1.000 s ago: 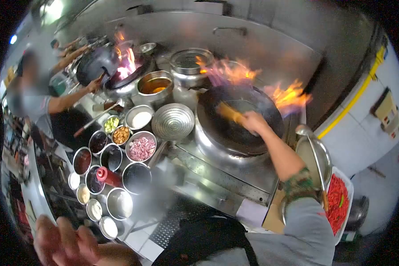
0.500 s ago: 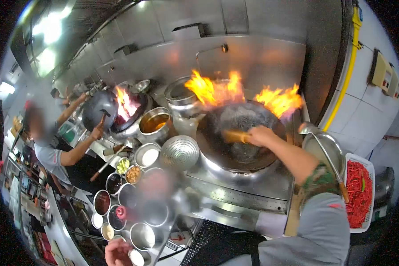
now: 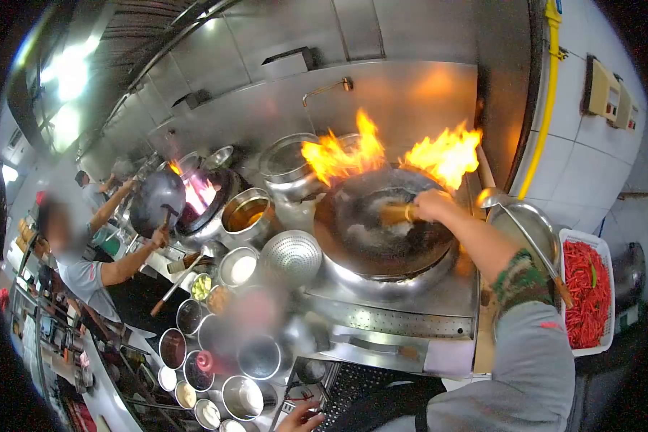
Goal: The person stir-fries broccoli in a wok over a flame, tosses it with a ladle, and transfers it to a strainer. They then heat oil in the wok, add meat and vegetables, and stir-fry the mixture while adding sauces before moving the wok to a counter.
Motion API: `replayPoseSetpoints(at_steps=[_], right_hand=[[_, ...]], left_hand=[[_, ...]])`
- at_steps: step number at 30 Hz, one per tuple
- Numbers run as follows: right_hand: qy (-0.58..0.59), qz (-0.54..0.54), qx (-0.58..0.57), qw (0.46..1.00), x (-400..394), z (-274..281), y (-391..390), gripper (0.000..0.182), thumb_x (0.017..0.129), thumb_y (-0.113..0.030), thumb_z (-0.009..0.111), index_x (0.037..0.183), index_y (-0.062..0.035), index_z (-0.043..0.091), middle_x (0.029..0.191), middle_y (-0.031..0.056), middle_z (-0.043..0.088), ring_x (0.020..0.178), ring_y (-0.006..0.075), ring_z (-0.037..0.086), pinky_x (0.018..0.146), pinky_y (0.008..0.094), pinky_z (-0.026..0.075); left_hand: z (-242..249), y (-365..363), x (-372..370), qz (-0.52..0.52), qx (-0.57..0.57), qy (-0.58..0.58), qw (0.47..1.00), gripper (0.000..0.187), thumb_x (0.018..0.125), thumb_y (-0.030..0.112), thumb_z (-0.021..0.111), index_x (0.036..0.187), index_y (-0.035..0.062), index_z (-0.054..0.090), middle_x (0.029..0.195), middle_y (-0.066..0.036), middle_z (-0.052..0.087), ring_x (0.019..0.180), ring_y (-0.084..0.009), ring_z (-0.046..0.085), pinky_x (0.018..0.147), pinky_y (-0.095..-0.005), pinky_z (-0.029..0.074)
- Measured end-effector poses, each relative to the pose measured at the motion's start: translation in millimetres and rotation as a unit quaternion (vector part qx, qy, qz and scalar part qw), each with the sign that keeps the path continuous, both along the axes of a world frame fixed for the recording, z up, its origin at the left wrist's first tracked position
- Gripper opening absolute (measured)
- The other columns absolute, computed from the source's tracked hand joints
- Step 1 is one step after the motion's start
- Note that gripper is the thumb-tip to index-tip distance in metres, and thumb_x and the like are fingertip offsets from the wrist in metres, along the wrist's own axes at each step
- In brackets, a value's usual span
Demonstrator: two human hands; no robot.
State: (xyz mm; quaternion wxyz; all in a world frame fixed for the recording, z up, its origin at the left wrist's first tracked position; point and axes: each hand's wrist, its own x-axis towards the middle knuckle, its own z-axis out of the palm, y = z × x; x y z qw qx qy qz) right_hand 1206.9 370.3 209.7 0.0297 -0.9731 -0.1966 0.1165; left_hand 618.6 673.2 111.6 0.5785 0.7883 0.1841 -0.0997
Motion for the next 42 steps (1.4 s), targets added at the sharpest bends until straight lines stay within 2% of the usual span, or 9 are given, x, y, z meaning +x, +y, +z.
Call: replayPoseSetpoints(at_steps=[5,10,15,21,25,29,33,37,42], right_hand=[[-0.016,-0.052,0.276,0.960,-15.1,-33.9,81.2,0.044,0.083,-0.046,0.068,0.118,-0.0183,0.070,0.104,0.0170,0.071,0.097,0.0337,0.069,0.086,0.0425,0.053],[0.047,0.125,0.094,0.987,-79.3,7.6,34.0,0.040,0.087,-0.045,0.062,0.113,-0.0161,0.071,0.103,0.0163,0.071,0.100,0.0342,0.068,0.087,0.0429,0.053],[0.004,0.010,-0.141,0.990,-71.4,79.7,-22.1,0.033,0.086,-0.039,0.060,0.098,-0.0114,0.076,0.102,0.0151,0.072,0.097,0.0341,0.069,0.084,0.0456,0.055],[-0.048,0.003,-0.031,0.998,-45.3,11.3,5.7,0.033,0.088,-0.033,0.056,0.114,-0.0189,0.071,0.105,0.0155,0.072,0.098,0.0352,0.069,0.083,0.0464,0.055],[-0.034,0.047,-0.086,0.995,-56.6,55.2,-42.8,0.031,0.089,-0.033,0.055,0.113,-0.0220,0.071,0.103,0.0080,0.073,0.095,0.0328,0.070,0.079,0.0442,0.057],[-0.111,-0.044,-0.003,0.993,-4.2,7.1,-12.0,0.026,0.091,-0.025,0.052,0.100,-0.0113,0.072,0.101,0.0156,0.072,0.095,0.0337,0.070,0.081,0.0470,0.056],[-0.081,0.068,0.059,0.993,-6.0,-16.6,1.3,0.032,0.086,-0.035,0.058,0.112,-0.0215,0.071,0.095,0.0145,0.072,0.090,0.0355,0.070,0.079,0.0494,0.055],[-0.024,-0.020,-0.053,0.998,-4.2,44.1,-22.8,0.029,0.085,-0.038,0.060,0.106,-0.0227,0.074,0.102,0.0110,0.072,0.097,0.0321,0.069,0.080,0.0465,0.055],[-0.067,-0.045,0.128,0.988,-16.9,-10.6,28.7,0.025,0.088,-0.029,0.058,0.099,-0.0161,0.076,0.100,0.0139,0.073,0.097,0.0321,0.070,0.083,0.0446,0.055]], left_hand=[[-179.9,-24.6,103.1,-0.202,0.185,0.026,0.961,0.082,0.087,0.051,0.064,0.142,-0.0051,0.042,0.147,-0.029,0.040,0.134,-0.0412,0.043,0.109,-0.0487,0.039],[-325.0,-82.5,163.4,-0.333,0.275,0.152,0.889,0.081,0.090,0.053,0.055,0.155,0.0137,0.025,0.162,-0.016,0.020,0.149,-0.0358,0.021,0.116,-0.0501,0.029],[-272.6,-123.2,171.9,-0.354,0.270,0.208,0.871,0.073,0.094,0.049,0.048,0.156,0.0192,0.025,0.165,-0.005,0.013,0.151,-0.0314,0.013,0.115,-0.0615,0.025],[-240.7,-96.0,162.3,-0.292,0.124,0.216,0.923,0.068,0.091,0.050,0.054,0.144,0.0087,0.044,0.152,-0.018,0.038,0.138,-0.0435,0.035,0.112,-0.0496,0.033],[-97.6,-30.2,101.4,0.030,0.017,0.127,0.991,0.048,0.090,0.031,0.070,0.126,0.0020,0.061,0.121,-0.022,0.065,0.103,-0.0361,0.066,0.091,-0.0447,0.051],[-41.7,-2.1,127.3,0.303,0.136,-0.145,0.932,0.050,0.088,0.025,0.072,0.126,-0.0047,0.057,0.120,-0.024,0.063,0.107,-0.0397,0.063,0.096,-0.0439,0.048],[-34.5,19.3,172.5,0.221,0.341,-0.136,0.904,0.058,0.085,0.024,0.073,0.128,-0.0110,0.052,0.130,-0.030,0.053,0.122,-0.0440,0.051,0.107,-0.0441,0.040],[-69.2,44.1,195.2,0.209,0.201,-0.093,0.953,0.073,0.078,0.040,0.079,0.123,-0.0124,0.055,0.124,-0.030,0.060,0.113,-0.0398,0.060,0.097,-0.0414,0.047],[-58.5,49.9,229.2,0.104,0.173,-0.004,0.979,0.069,0.073,0.041,0.082,0.115,-0.0097,0.062,0.109,-0.026,0.069,0.099,-0.0356,0.067,0.087,-0.0399,0.051]])
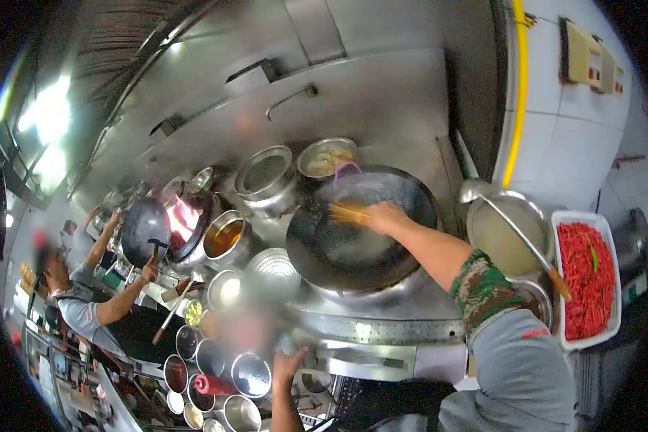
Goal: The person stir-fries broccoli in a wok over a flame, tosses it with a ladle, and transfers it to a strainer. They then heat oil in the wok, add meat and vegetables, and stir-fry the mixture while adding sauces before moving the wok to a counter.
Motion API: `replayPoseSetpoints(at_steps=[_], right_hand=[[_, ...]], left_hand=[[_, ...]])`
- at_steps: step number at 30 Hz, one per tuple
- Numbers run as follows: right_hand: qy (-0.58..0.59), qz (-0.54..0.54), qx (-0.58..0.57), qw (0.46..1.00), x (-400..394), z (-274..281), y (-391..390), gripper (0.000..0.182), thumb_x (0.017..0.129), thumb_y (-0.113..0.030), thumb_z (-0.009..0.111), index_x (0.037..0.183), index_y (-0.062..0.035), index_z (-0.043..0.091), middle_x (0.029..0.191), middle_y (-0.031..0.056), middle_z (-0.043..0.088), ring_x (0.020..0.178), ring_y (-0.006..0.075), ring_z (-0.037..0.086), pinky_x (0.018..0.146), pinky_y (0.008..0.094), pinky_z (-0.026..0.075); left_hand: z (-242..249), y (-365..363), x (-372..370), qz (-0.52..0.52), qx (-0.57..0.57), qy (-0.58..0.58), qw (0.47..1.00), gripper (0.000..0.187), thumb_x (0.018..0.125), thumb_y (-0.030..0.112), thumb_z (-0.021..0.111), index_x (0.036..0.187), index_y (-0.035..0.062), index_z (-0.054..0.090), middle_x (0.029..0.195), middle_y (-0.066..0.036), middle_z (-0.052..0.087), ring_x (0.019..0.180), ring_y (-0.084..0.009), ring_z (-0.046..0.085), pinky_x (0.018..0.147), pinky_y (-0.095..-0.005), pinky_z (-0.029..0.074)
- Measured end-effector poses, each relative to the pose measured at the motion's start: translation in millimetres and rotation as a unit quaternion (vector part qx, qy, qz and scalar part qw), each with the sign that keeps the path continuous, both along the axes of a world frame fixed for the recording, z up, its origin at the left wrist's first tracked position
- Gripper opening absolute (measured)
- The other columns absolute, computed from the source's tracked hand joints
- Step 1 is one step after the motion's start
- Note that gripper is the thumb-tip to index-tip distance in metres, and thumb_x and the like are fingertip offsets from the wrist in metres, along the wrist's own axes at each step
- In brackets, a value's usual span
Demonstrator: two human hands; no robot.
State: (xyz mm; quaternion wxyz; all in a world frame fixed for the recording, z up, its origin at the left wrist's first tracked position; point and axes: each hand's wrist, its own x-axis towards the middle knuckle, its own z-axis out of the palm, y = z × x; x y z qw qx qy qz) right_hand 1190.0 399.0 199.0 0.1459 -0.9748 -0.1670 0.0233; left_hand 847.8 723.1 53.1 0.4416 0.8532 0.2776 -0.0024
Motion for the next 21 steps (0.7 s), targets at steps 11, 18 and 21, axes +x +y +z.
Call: replayPoseSetpoints(at_steps=[11,18,21], right_hand=[[0.020,-0.102,-0.116,0.988,-42.4,25.4,-46.5,0.028,0.087,-0.029,0.061,0.105,-0.0116,0.074,0.105,0.0167,0.072,0.100,0.0325,0.069,0.086,0.0438,0.054],[-0.092,-0.116,-0.018,0.989,-149.2,101.4,-62.1,0.039,0.090,-0.030,0.063,0.127,-0.0181,0.064,0.100,0.0195,0.070,0.093,0.0347,0.069,0.078,0.0460,0.055],[-0.123,-0.117,-0.046,0.984,-197.4,56.1,-82.8,0.062,0.088,-0.036,0.068,0.145,-0.0223,0.046,0.104,0.0235,0.063,0.085,0.0392,0.068,0.072,0.0487,0.055]], left_hand=[[30.5,-23.3,1.6,0.158,-0.664,-0.065,0.728,0.058,0.087,0.053,0.065,0.131,0.0167,0.054,0.128,-0.011,0.060,0.119,-0.0334,0.054,0.096,-0.0596,0.042],[59.5,-101.7,94.1,0.057,-0.694,0.030,0.717,0.056,0.089,0.051,0.063,0.130,0.0157,0.050,0.131,-0.013,0.051,0.117,-0.0331,0.050,0.092,-0.0526,0.046],[100.3,-124.1,114.0,0.016,-0.706,0.077,0.703,0.059,0.090,0.056,0.061,0.132,0.0163,0.047,0.131,-0.013,0.050,0.118,-0.0322,0.050,0.093,-0.0526,0.046]])
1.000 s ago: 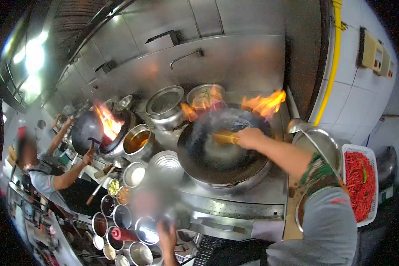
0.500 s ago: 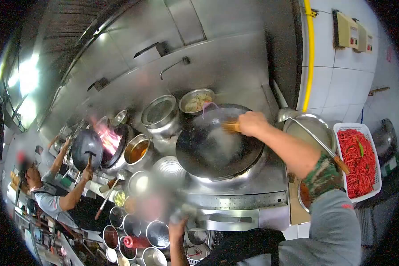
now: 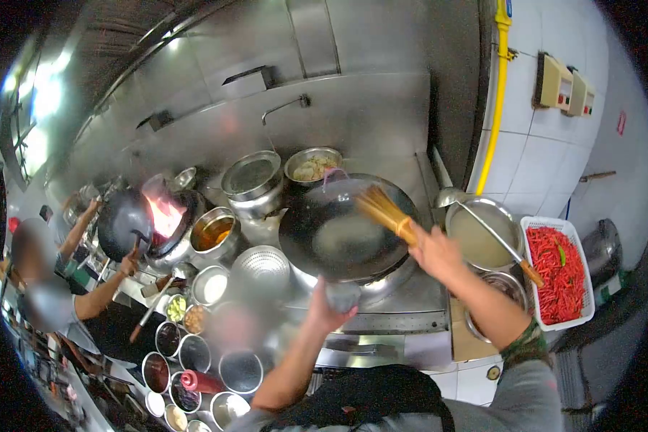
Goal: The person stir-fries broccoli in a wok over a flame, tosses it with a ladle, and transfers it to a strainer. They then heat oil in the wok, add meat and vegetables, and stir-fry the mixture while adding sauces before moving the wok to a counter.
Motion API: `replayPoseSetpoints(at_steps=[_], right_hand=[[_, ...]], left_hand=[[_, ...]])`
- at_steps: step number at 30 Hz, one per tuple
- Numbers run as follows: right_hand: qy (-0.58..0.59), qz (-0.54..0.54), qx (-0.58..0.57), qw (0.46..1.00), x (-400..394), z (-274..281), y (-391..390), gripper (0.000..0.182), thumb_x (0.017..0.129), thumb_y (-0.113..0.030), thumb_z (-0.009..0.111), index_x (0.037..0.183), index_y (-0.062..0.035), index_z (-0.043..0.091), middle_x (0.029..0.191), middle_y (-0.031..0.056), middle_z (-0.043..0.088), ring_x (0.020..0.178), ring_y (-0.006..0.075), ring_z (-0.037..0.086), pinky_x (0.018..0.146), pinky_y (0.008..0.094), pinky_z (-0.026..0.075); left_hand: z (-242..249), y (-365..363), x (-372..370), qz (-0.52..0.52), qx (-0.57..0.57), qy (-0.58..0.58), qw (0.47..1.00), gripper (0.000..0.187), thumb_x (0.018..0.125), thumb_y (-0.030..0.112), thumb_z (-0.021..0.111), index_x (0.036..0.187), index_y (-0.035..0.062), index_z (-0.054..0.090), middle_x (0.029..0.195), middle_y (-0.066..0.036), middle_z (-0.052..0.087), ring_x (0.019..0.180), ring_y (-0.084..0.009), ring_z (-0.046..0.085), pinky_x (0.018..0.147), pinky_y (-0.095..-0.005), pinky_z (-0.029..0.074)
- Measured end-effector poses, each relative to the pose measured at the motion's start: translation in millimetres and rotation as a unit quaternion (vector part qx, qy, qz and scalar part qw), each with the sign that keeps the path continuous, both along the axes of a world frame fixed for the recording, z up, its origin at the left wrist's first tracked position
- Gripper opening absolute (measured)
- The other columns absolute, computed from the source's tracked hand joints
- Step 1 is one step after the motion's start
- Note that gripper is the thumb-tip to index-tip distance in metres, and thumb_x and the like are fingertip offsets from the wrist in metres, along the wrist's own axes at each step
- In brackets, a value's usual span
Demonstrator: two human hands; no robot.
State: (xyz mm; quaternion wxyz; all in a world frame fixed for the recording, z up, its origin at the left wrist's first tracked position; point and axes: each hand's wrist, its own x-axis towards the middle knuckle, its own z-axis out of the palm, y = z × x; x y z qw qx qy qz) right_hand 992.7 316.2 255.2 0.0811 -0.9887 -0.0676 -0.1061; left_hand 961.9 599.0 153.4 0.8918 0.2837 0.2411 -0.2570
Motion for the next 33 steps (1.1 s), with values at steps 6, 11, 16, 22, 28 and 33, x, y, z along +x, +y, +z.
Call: replayPoseSetpoints(at_steps=[6,11,16,22,28,33], right_hand=[[-0.034,-0.037,0.209,0.977,-40.7,-28.5,-18.0,0.056,0.086,-0.029,0.070,0.138,-0.0144,0.053,0.103,0.0239,0.068,0.094,0.0416,0.066,0.084,0.0464,0.053],[-0.071,-0.061,0.384,0.919,-85.1,-56.6,-32.1,0.054,0.085,-0.023,0.072,0.133,-0.0040,0.056,0.115,0.0241,0.067,0.106,0.0360,0.066,0.093,0.0395,0.050],[-0.010,-0.090,0.558,0.825,-140.6,-101.0,-51.5,0.053,0.085,-0.015,0.073,0.132,0.0031,0.056,0.119,0.0164,0.067,0.108,0.0229,0.064,0.095,0.0353,0.048],[-0.039,-0.078,0.528,0.845,-178.5,-100.2,-44.2,0.049,0.087,-0.010,0.072,0.132,0.0031,0.056,0.117,0.0114,0.066,0.100,0.0165,0.062,0.089,0.0318,0.050],[0.018,-0.149,0.625,0.766,-192.7,-112.3,-33.9,0.050,0.086,-0.011,0.073,0.131,0.0037,0.056,0.113,0.0108,0.065,0.088,0.0138,0.063,0.078,0.0289,0.053],[0.037,-0.170,0.613,0.771,-197.4,-127.0,-21.6,0.052,0.084,-0.012,0.074,0.131,0.0039,0.057,0.120,0.0150,0.065,0.104,0.0188,0.063,0.092,0.0318,0.049]], left_hand=[[28.7,-28.6,16.6,-0.011,0.122,0.036,0.992,0.048,0.092,0.045,0.061,0.122,0.0080,0.056,0.123,-0.014,0.061,0.112,-0.0316,0.059,0.090,-0.0487,0.052],[-24.8,-32.1,34.9,0.045,0.016,0.077,0.996,0.039,0.087,0.027,0.061,0.120,0.0066,0.055,0.122,-0.016,0.060,0.110,-0.0326,0.059,0.089,-0.0488,0.052],[-15.4,-2.0,-17.7,0.054,0.206,-0.314,0.925,0.039,0.084,0.026,0.063,0.116,0.0055,0.054,0.115,-0.017,0.060,0.106,-0.0339,0.059,0.086,-0.0487,0.053],[52.3,24.6,1.5,0.120,0.043,-0.007,0.992,0.034,0.084,0.028,0.061,0.110,0.0054,0.058,0.109,-0.016,0.064,0.097,-0.0339,0.063,0.079,-0.0468,0.053],[86.6,61.1,28.4,0.150,0.257,-0.176,0.938,0.029,0.089,0.031,0.053,0.104,0.0080,0.061,0.105,-0.013,0.067,0.095,-0.0314,0.064,0.077,-0.0470,0.055],[86.2,116.8,78.5,0.173,0.292,-0.228,0.913,0.024,0.089,0.029,0.054,0.102,0.0109,0.060,0.101,-0.011,0.067,0.094,-0.0296,0.065,0.074,-0.0495,0.054]])
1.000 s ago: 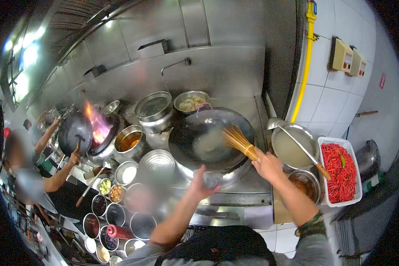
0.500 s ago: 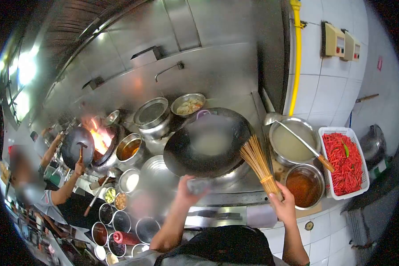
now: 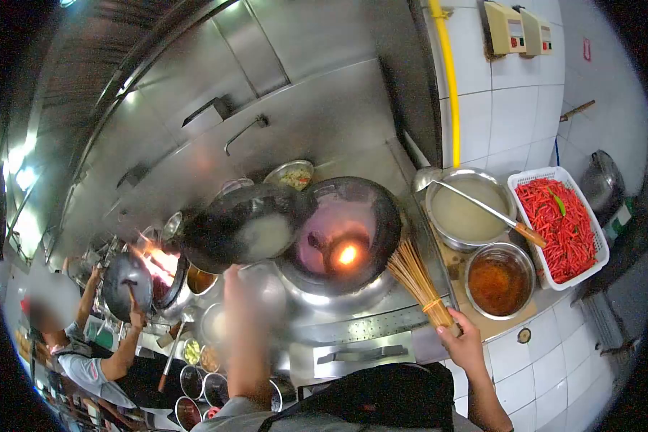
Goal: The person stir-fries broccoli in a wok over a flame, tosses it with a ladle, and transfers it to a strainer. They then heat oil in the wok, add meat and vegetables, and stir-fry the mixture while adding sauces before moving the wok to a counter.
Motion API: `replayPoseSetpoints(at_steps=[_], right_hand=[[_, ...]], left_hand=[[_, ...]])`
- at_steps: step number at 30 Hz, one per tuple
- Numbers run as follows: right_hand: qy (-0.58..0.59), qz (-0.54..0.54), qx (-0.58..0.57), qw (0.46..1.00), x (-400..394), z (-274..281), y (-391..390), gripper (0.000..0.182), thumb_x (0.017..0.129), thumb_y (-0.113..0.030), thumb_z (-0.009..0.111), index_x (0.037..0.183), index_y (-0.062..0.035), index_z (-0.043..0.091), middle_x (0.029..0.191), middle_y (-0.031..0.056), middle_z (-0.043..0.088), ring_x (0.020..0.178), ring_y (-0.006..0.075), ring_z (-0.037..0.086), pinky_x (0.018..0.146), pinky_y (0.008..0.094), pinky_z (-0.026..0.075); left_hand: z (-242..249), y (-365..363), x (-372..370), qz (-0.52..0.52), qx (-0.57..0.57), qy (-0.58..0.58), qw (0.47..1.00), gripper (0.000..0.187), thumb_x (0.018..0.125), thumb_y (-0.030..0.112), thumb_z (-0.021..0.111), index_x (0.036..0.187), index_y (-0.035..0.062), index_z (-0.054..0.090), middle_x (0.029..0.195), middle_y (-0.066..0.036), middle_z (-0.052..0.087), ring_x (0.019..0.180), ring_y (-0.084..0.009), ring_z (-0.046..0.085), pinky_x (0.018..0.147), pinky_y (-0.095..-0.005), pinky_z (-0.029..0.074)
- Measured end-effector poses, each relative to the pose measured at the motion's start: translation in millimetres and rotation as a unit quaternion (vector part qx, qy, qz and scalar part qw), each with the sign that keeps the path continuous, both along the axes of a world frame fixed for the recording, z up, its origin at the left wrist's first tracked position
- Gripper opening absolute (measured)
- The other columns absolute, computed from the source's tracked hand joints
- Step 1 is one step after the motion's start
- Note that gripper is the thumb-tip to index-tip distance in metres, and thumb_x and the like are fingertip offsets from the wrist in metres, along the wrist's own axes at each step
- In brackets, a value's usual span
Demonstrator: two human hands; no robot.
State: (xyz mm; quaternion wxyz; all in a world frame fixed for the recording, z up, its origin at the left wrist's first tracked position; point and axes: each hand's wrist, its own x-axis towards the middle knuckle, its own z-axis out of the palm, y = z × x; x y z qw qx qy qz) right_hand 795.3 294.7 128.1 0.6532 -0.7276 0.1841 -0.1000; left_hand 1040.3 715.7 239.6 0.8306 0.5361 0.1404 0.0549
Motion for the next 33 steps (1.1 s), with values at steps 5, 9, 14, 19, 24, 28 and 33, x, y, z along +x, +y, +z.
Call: replayPoseSetpoints(at_steps=[5,9,14,19,24,28,33], right_hand=[[0.019,0.008,-0.058,0.998,4.4,-19.0,10.7,0.053,0.082,-0.012,0.075,0.129,0.0052,0.058,0.128,0.0218,0.062,0.122,0.0279,0.058,0.104,0.0354,0.044],[0.029,-0.009,-0.069,0.997,5.2,-30.5,18.3,0.053,0.080,-0.011,0.076,0.128,0.0045,0.059,0.126,0.0226,0.064,0.120,0.0294,0.061,0.104,0.0356,0.044],[0.013,-0.028,-0.095,0.995,8.9,-13.4,28.4,0.053,0.079,-0.008,0.075,0.127,0.0066,0.059,0.122,0.0221,0.066,0.117,0.0282,0.062,0.102,0.0359,0.045],[0.032,-0.050,-0.079,0.995,9.7,-28.5,29.8,0.054,0.078,-0.006,0.075,0.127,0.0073,0.058,0.118,0.0218,0.066,0.112,0.0280,0.063,0.101,0.0366,0.046],[-0.010,-0.045,-0.167,0.985,12.0,-13.3,35.5,0.053,0.083,-0.008,0.070,0.132,0.0040,0.055,0.110,0.0180,0.066,0.101,0.0245,0.063,0.091,0.0349,0.048],[0.027,-0.032,-0.174,0.984,11.2,20.7,41.0,0.045,0.095,-0.014,0.061,0.138,-0.0002,0.053,0.106,0.0138,0.064,0.094,0.0236,0.062,0.084,0.0357,0.052],[-0.001,-0.071,-0.083,0.994,11.7,-23.1,33.4,0.054,0.078,-0.012,0.075,0.126,0.0062,0.059,0.117,0.0212,0.067,0.112,0.0287,0.064,0.101,0.0372,0.046]], left_hand=[[1.9,57.7,79.6,0.059,0.005,0.028,0.998,0.023,0.085,0.025,0.058,0.103,0.0108,0.059,0.097,-0.010,0.066,0.087,-0.0295,0.066,0.070,-0.0494,0.054],[23.4,67.1,126.9,0.166,0.046,0.053,0.984,0.026,0.086,0.023,0.057,0.108,0.0079,0.057,0.102,-0.014,0.064,0.085,-0.0320,0.067,0.064,-0.0495,0.054],[23.6,88.9,211.1,0.282,0.012,0.064,0.957,0.045,0.083,0.015,0.061,0.123,-0.0014,0.049,0.110,-0.019,0.061,0.087,-0.0353,0.067,0.060,-0.0537,0.055],[14.8,95.1,285.4,0.326,0.220,0.124,0.911,0.058,0.078,0.015,0.065,0.129,-0.0031,0.044,0.125,-0.028,0.053,0.109,-0.0404,0.060,0.086,-0.0490,0.051],[36.4,55.9,318.4,0.355,0.351,0.147,0.854,0.058,0.079,0.018,0.066,0.127,-0.0024,0.041,0.126,-0.033,0.049,0.108,-0.0462,0.060,0.094,-0.0499,0.050],[31.6,19.3,350.3,0.346,0.440,0.105,0.822,0.054,0.079,0.014,0.066,0.122,-0.0033,0.040,0.121,-0.033,0.048,0.102,-0.0494,0.061,0.091,-0.0526,0.051],[28.3,-11.3,344.3,0.302,0.498,0.072,0.810,0.056,0.079,0.016,0.068,0.124,-0.0024,0.040,0.122,-0.033,0.049,0.103,-0.0483,0.062,0.091,-0.0506,0.052]])
